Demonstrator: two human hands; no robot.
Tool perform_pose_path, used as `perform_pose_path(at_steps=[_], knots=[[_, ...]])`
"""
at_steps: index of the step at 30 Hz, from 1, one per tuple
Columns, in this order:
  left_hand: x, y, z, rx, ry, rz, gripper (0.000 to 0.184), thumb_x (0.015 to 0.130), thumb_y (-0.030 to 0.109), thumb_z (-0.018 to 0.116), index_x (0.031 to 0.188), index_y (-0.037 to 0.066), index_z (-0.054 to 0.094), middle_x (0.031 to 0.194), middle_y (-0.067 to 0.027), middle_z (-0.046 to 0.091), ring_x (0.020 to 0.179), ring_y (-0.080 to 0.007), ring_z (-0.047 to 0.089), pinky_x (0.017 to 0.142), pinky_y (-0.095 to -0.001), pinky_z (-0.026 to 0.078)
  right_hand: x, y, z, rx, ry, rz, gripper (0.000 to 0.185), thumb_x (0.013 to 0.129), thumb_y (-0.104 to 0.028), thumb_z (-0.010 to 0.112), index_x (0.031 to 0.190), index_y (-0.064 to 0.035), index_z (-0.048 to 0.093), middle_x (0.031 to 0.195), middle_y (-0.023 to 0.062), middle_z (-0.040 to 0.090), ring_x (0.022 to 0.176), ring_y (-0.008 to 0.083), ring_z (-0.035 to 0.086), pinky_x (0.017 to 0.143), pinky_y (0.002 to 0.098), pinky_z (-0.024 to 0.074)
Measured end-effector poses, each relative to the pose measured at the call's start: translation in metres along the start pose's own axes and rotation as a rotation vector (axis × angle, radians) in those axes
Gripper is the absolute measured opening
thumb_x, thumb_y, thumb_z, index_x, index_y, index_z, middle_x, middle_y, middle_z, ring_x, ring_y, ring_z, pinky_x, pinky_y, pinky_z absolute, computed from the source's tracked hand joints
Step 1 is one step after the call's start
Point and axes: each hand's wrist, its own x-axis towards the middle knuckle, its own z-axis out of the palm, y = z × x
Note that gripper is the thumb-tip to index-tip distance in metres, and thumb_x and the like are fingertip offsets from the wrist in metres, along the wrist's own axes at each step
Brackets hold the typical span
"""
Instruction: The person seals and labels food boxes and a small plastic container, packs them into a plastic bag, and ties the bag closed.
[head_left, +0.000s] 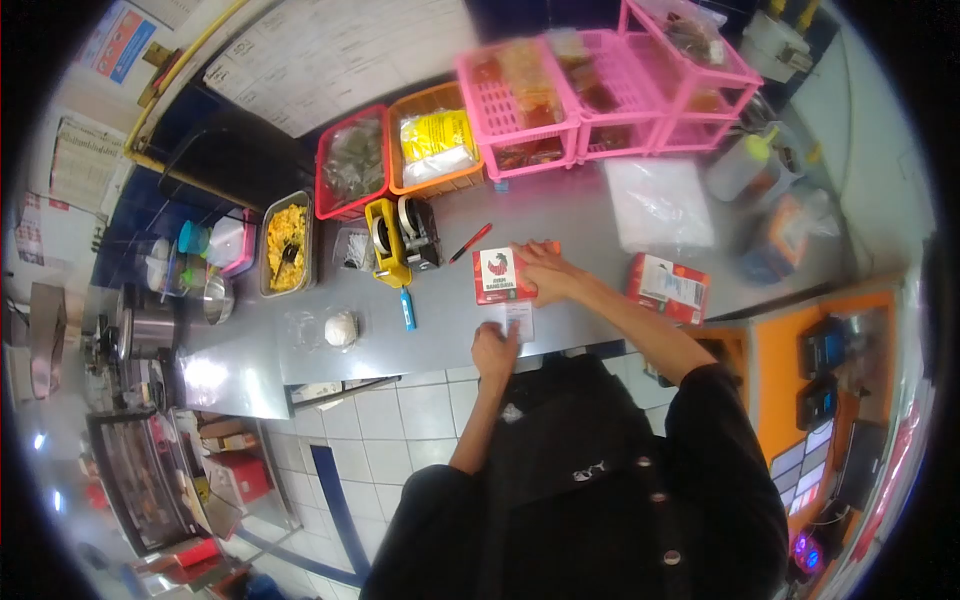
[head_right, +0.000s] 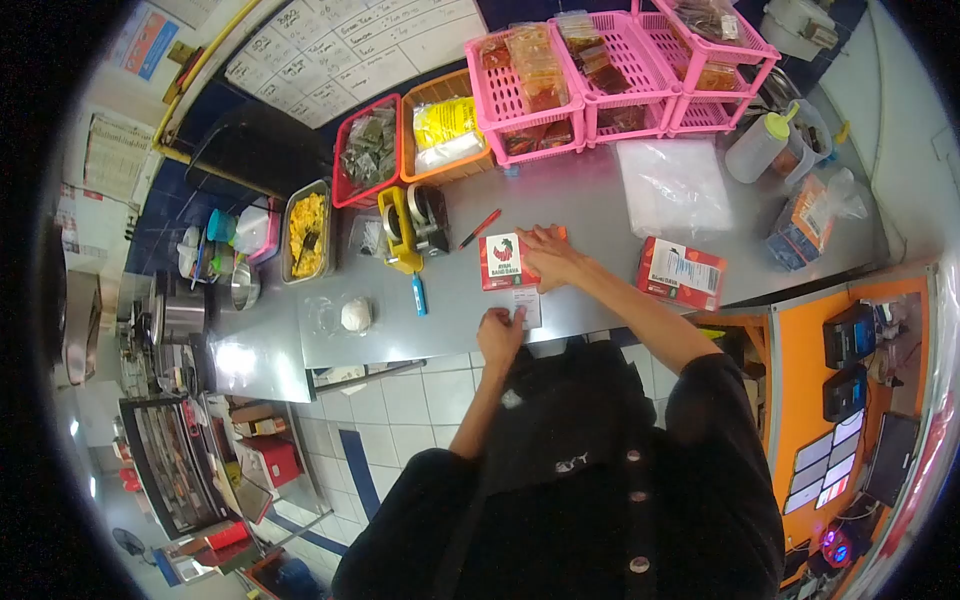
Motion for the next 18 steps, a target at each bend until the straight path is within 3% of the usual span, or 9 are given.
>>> perform_pose_path(at_steps=[5, 6, 7, 8, 9, 10, 12, 14, 18], knots=[[0.025, -0.006, 0.020, 0.040, -0.157, -0.031, 0.038, 0.078, 0.039, 0.076, 0.076, 0.002, 0.068, 0.072, -0.0168, 0.068, 0.072, -0.0400, 0.066, 0.070, -0.0485, 0.052, -0.006, -0.003, -0.008, -0.004, -0.004, 0.025, 0.037, 0.060, -0.023, 0.081, 0.083, -0.0093, 0.056, 0.158, 0.0265, 0.020, 0.143, 0.0510, 0.021, 0.115, 0.0622, 0.0187], [0.024, -0.013, 0.017, 0.000, -0.195, -0.031, 0.038, 0.078, 0.039, 0.075, 0.075, 0.002, 0.068, 0.070, -0.0163, 0.068, 0.069, -0.0381, 0.065, 0.068, -0.0468, 0.052, -0.008, -0.001, -0.006, -0.013, 0.003, 0.027, 0.037, 0.060, -0.023, 0.081, 0.083, -0.0093, 0.056, 0.158, 0.0265, 0.020, 0.143, 0.0510, 0.021, 0.115, 0.0622, 0.0187], [0.022, -0.020, 0.012, -0.038, -0.235, -0.028, 0.038, 0.078, 0.039, 0.075, 0.075, 0.003, 0.068, 0.068, -0.0159, 0.068, 0.065, -0.0363, 0.065, 0.066, -0.0452, 0.051, -0.010, 0.004, 0.002, 0.019, 0.091, 0.012, 0.050, 0.058, -0.024, 0.082, 0.097, -0.0069, 0.056, 0.157, 0.0289, 0.021, 0.142, 0.0499, 0.023, 0.115, 0.0609, 0.0207], [0.017, -0.029, -0.001, -0.040, -0.346, -0.037, 0.035, 0.079, 0.037, 0.076, 0.077, 0.002, 0.068, 0.066, -0.0135, 0.066, 0.061, -0.0295, 0.063, 0.062, -0.0417, 0.049, -0.012, 0.010, 0.010, 0.054, 0.180, -0.003, 0.064, 0.057, -0.024, 0.083, 0.111, -0.0045, 0.056, 0.155, 0.0314, 0.021, 0.141, 0.0488, 0.026, 0.115, 0.0596, 0.0227], [0.010, -0.033, -0.015, -0.039, -0.457, -0.045, 0.033, 0.081, 0.034, 0.076, 0.078, 0.002, 0.068, 0.064, -0.0111, 0.064, 0.057, -0.0228, 0.060, 0.058, -0.0383, 0.047, -0.013, 0.016, 0.018, 0.049, 0.191, 0.003, 0.064, 0.057, -0.024, 0.083, 0.111, -0.0045, 0.056, 0.155, 0.0314, 0.021, 0.141, 0.0488, 0.026, 0.115, 0.0596, 0.0227], [0.005, -0.027, -0.024, -0.034, -0.457, -0.032, 0.033, 0.081, 0.034, 0.076, 0.078, 0.002, 0.068, 0.064, -0.0111, 0.064, 0.057, -0.0228, 0.060, 0.058, -0.0383, 0.047, -0.014, 0.020, 0.026, 0.065, 0.211, 0.001, 0.073, 0.057, -0.025, 0.084, 0.118, -0.0041, 0.050, 0.155, 0.0325, 0.021, 0.141, 0.0488, 0.026, 0.116, 0.0565, 0.0232], [-0.010, -0.011, -0.047, -0.477, -0.437, -0.048, 0.027, 0.083, 0.025, 0.076, 0.078, 0.000, 0.066, 0.059, -0.0053, 0.059, 0.055, -0.0105, 0.051, 0.052, -0.0322, 0.040, -0.015, 0.020, 0.029, 0.090, 0.231, 0.003, 0.082, 0.057, -0.025, 0.085, 0.125, -0.0037, 0.044, 0.154, 0.0337, 0.020, 0.141, 0.0488, 0.026, 0.118, 0.0534, 0.0237], [0.012, 0.030, -0.068, -0.421, -0.341, 0.096, 0.021, 0.085, 0.018, 0.076, 0.081, -0.001, 0.066, 0.060, -0.0028, 0.058, 0.056, -0.0062, 0.049, 0.051, -0.0297, 0.038, -0.023, 0.010, 0.015, 0.220, 0.234, 0.029, 0.097, 0.059, -0.023, 0.087, 0.138, -0.0037, 0.035, 0.155, 0.0333, 0.015, 0.143, 0.0480, 0.024, 0.118, 0.0487, 0.0248], [0.066, 0.044, -0.010, -0.609, -0.156, 0.100, 0.022, 0.083, 0.019, 0.077, 0.084, 0.000, 0.066, 0.063, -0.0035, 0.060, 0.056, -0.0097, 0.052, 0.054, -0.0284, 0.042, -0.032, -0.010, -0.005, 0.359, 0.303, 0.040, 0.114, 0.060, -0.020, 0.088, 0.150, -0.0060, 0.019, 0.157, 0.0323, 0.010, 0.144, 0.0458, 0.022, 0.118, 0.0494, 0.0253]])
